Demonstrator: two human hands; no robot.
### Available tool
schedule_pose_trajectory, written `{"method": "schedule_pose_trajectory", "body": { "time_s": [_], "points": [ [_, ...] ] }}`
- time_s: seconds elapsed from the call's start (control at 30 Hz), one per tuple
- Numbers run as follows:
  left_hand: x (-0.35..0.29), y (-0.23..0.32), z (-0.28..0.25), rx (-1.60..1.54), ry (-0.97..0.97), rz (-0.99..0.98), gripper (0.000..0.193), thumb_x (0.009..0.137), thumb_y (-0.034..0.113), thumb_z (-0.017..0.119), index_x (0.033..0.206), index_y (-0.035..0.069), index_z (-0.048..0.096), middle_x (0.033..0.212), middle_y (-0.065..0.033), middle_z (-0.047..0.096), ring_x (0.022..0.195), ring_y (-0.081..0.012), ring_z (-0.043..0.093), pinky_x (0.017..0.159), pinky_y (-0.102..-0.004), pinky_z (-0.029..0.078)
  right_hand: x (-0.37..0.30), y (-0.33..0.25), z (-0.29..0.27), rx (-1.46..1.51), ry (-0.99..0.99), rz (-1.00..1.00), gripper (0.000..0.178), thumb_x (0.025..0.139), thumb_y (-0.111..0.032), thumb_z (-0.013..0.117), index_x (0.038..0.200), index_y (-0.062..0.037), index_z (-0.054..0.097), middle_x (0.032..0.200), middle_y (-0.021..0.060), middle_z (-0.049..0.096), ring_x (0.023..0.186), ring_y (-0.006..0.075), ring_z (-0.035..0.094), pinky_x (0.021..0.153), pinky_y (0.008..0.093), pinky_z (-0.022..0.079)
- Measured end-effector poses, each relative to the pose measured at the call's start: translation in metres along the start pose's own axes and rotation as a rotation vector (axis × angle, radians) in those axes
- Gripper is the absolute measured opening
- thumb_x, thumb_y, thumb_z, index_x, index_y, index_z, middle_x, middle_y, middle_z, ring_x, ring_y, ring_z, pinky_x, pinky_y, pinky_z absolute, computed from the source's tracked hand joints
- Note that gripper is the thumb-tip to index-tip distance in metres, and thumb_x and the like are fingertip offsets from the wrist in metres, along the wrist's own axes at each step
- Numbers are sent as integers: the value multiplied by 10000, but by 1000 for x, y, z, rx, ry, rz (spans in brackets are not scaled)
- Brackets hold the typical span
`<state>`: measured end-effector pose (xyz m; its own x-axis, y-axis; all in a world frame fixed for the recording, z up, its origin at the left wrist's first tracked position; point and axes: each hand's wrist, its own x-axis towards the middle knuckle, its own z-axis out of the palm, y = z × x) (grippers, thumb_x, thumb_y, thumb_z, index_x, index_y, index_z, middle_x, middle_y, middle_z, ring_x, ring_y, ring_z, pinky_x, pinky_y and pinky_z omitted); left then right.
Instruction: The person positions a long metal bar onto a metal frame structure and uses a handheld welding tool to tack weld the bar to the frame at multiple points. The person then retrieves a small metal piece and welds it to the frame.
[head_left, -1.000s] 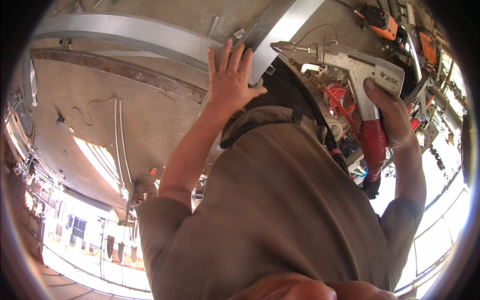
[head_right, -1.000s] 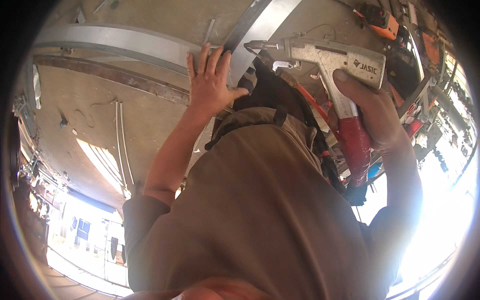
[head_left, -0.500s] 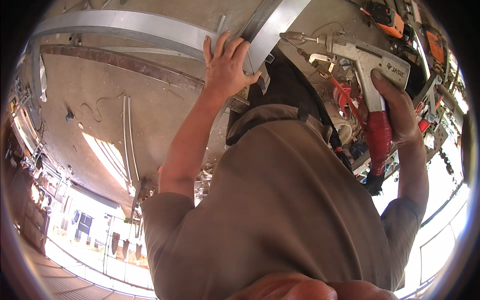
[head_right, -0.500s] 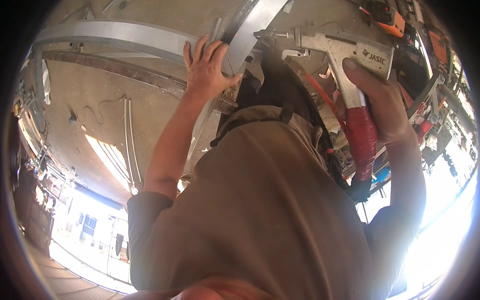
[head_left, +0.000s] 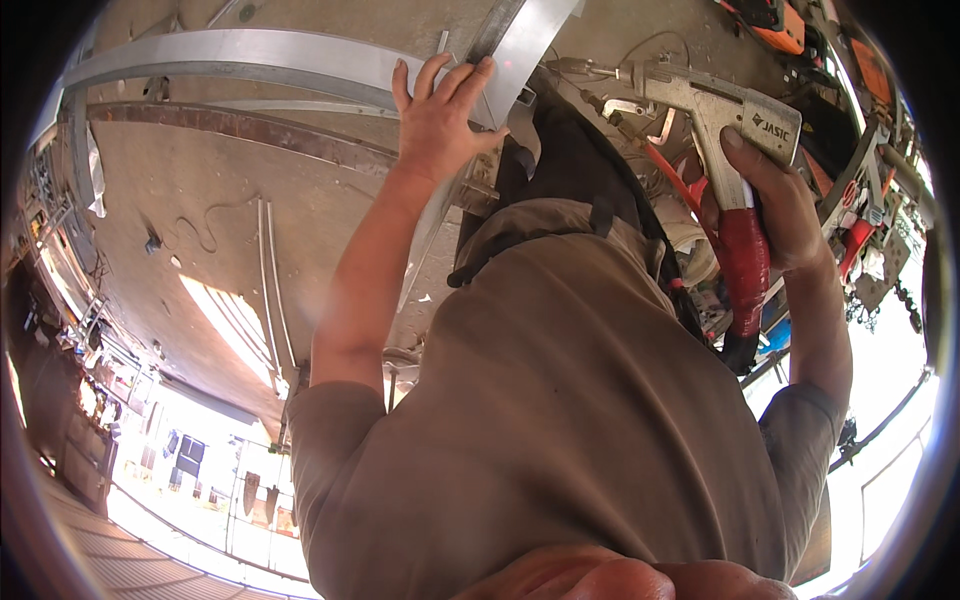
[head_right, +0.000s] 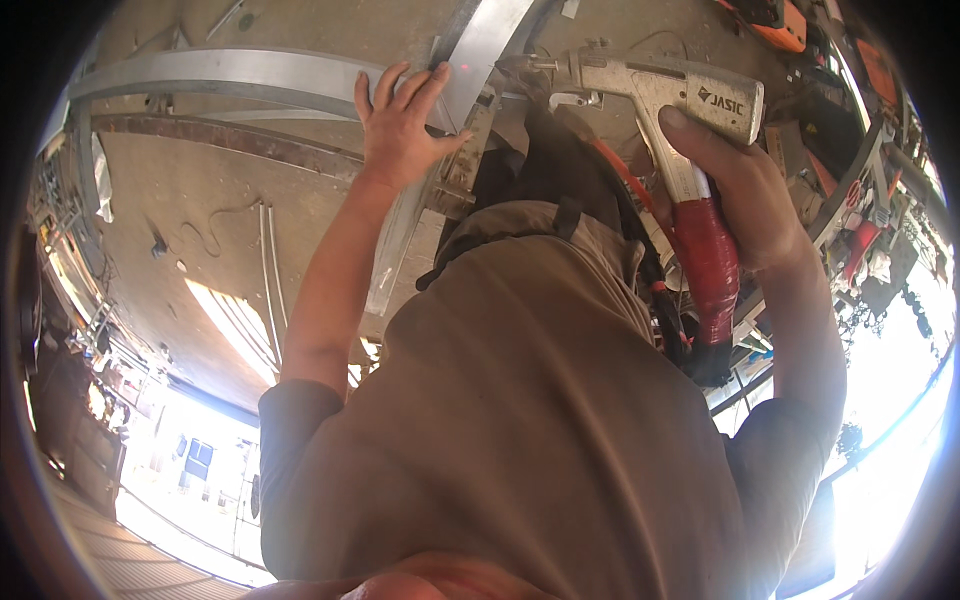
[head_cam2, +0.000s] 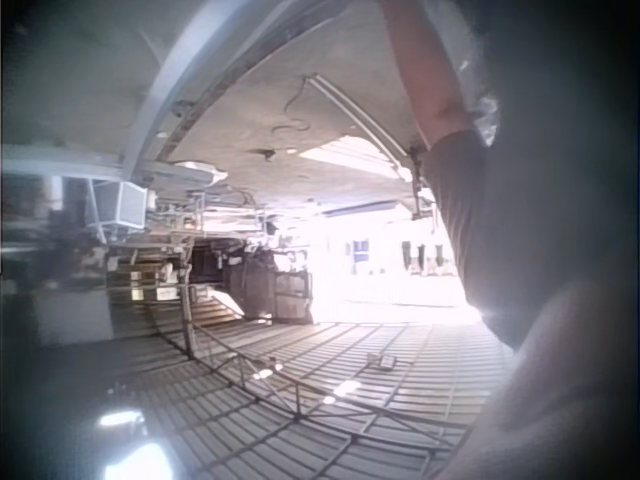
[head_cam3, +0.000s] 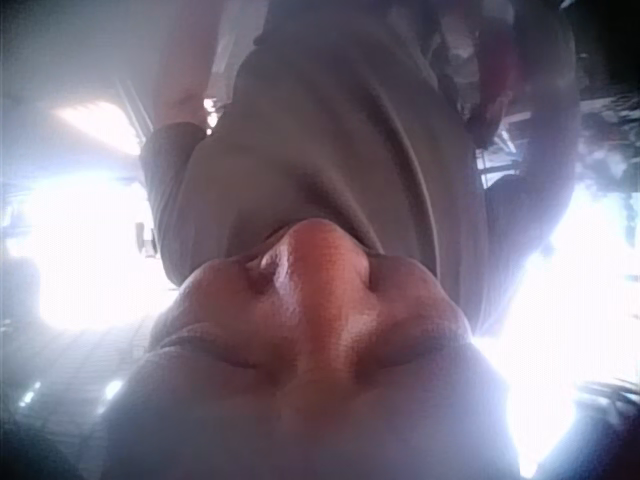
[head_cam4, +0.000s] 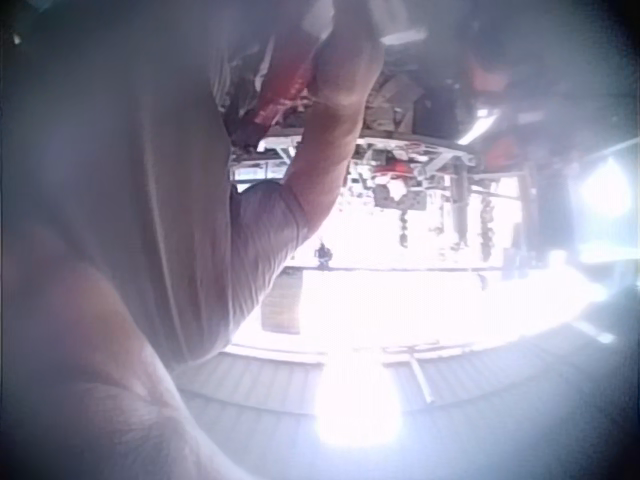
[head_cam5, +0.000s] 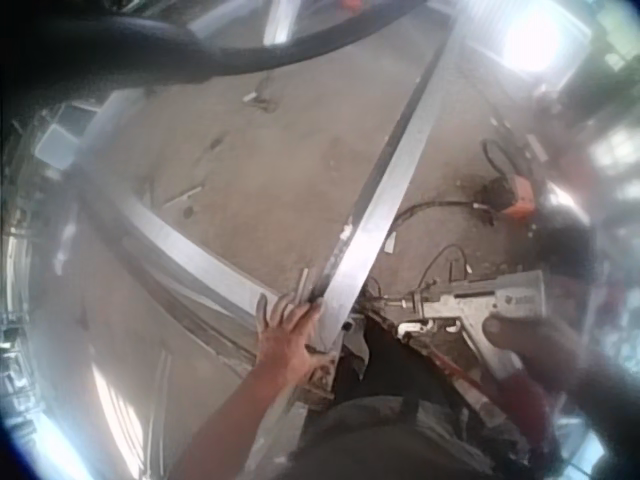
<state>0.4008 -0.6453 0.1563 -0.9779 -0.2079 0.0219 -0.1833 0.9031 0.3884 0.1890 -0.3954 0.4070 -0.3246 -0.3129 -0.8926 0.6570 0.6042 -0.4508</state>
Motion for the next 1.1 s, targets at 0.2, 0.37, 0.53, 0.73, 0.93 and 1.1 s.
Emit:
{"method": "schedule_pose_trajectory", "body": {
  "time_s": [0.2, 0.37, 0.53, 0.73, 0.93, 1.1],
  "points": [
    [-1, -10, 3, -15, 46, 39, 1009, 562, 643, 892, 1458, 266, 618, 1270, 81, 642, 1340, -177, 479, 1242, -621, 153, -5, 6, 4, -122, 29, -39, 433, 1070, -400, 579, 993, -3, 735, 758, 72, 693, 658, 150, 650, 636, 284, 520],
    [8, -9, -5, -22, 48, 35, 995, 544, 642, 886, 1435, 273, 642, 1251, 88, 653, 1309, -176, 504, 1247, -588, 182, -14, 2, 3, -80, 52, -28, 433, 1068, -407, 582, 1002, -9, 741, 756, 71, 692, 660, 151, 650, 642, 284, 521],
    [20, -2, -16, -15, 101, 74, 999, 509, 673, 867, 1406, 281, 667, 1228, 98, 665, 1267, -158, 531, 1238, -550, 239, -20, -5, -1, -94, 19, -54, 424, 1066, -392, 593, 1007, 2, 739, 776, 67, 692, 661, 147, 647, 639, 284, 526],
    [21, -9, -15, -9, 126, 84, 991, 493, 696, 848, 1380, 286, 687, 1217, 104, 679, 1247, -148, 548, 1226, -546, 270, -14, -2, 2, 10, -26, -29, 396, 1060, -369, 612, 1031, 6, 737, 841, 69, 707, 674, 141, 654, 635, 283, 527],
    [22, -10, -15, -2, 100, 74, 974, 501, 690, 854, 1369, 278, 697, 1216, 94, 687, 1255, -149, 553, 1235, -543, 268, -14, 2, -3, -14, -24, -79, 379, 1060, -356, 615, 1033, 4, 731, 829, 67, 707, 675, 142, 654, 641, 283, 523],
    [31, -14, -18, -12, 74, 64, 967, 510, 658, 872, 1378, 273, 690, 1231, 87, 684, 1259, -159, 553, 1240, -533, 264, -13, 1, -14, -20, -32, -107, 354, 1064, -335, 608, 1036, -1, 723, 818, 66, 707, 674, 141, 654, 637, 283, 518]
  ]
}}
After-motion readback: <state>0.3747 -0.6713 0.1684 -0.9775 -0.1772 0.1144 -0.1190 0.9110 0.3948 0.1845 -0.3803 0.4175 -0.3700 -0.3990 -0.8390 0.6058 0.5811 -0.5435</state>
